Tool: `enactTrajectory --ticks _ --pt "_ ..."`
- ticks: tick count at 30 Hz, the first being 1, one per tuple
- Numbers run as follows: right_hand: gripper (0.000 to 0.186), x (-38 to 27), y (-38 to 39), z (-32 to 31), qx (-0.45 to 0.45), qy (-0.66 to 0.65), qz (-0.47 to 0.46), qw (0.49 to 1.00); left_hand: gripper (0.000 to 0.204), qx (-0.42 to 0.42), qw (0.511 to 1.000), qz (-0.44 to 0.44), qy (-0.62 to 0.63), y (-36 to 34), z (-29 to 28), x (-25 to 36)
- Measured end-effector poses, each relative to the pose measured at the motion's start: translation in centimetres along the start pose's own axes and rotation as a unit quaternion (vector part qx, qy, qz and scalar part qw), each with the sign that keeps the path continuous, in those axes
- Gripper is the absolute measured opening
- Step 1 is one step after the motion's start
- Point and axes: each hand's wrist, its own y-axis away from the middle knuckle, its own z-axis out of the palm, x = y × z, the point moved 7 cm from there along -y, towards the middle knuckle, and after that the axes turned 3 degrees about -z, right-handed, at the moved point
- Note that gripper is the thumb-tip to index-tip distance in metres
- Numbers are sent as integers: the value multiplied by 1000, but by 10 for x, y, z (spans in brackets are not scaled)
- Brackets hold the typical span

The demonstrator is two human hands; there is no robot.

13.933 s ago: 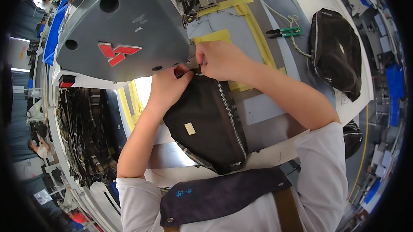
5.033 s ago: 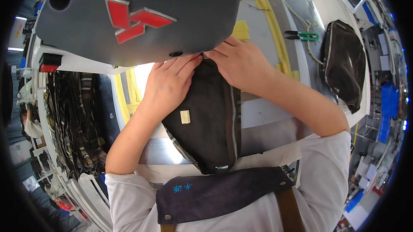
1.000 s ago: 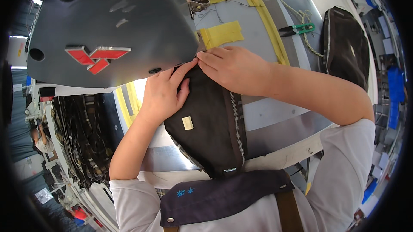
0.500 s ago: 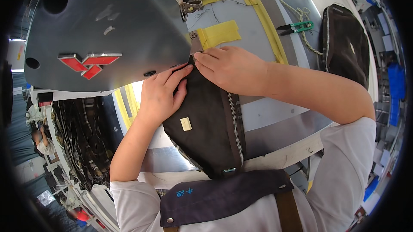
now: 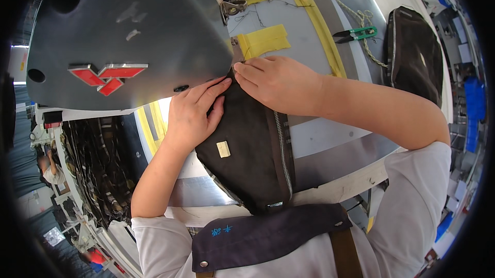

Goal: The person operates a sewing machine to stitch the zipper area of a dark-colored bag. They guide the fabric under the needle, sew a seam, and then use scissors to cut the thread. The person then picks up a plaid-patterned bag and performs similar sewing and trimming actions.

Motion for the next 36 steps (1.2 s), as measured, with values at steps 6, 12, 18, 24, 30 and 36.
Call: enactTrajectory --ticks 6,12,18,24,30,36 --pt "32 0 0 1 -4 3 -5 1000 28 -2 1000 -4 2 1 1 -1" --pt "32 0 0 0 -4 3 -3 1000 27 -4 1000 -5 5 -1 -1 0" --pt "33 -1 -1 -1 -7 6 -4 1000 27 3 1000 4 6 -2 -1 0" --pt "33 0 0 0 -14 -4 2 1000 26 10 1000 3 13 0 0 -1" --pt "30 4 2 -2 9 -32 84 996 26 39 999 -13 12 0 -2 -9" --pt "22 9 13 1 71 -105 205 971 22 16 980 -190 54 2 -2 -15"
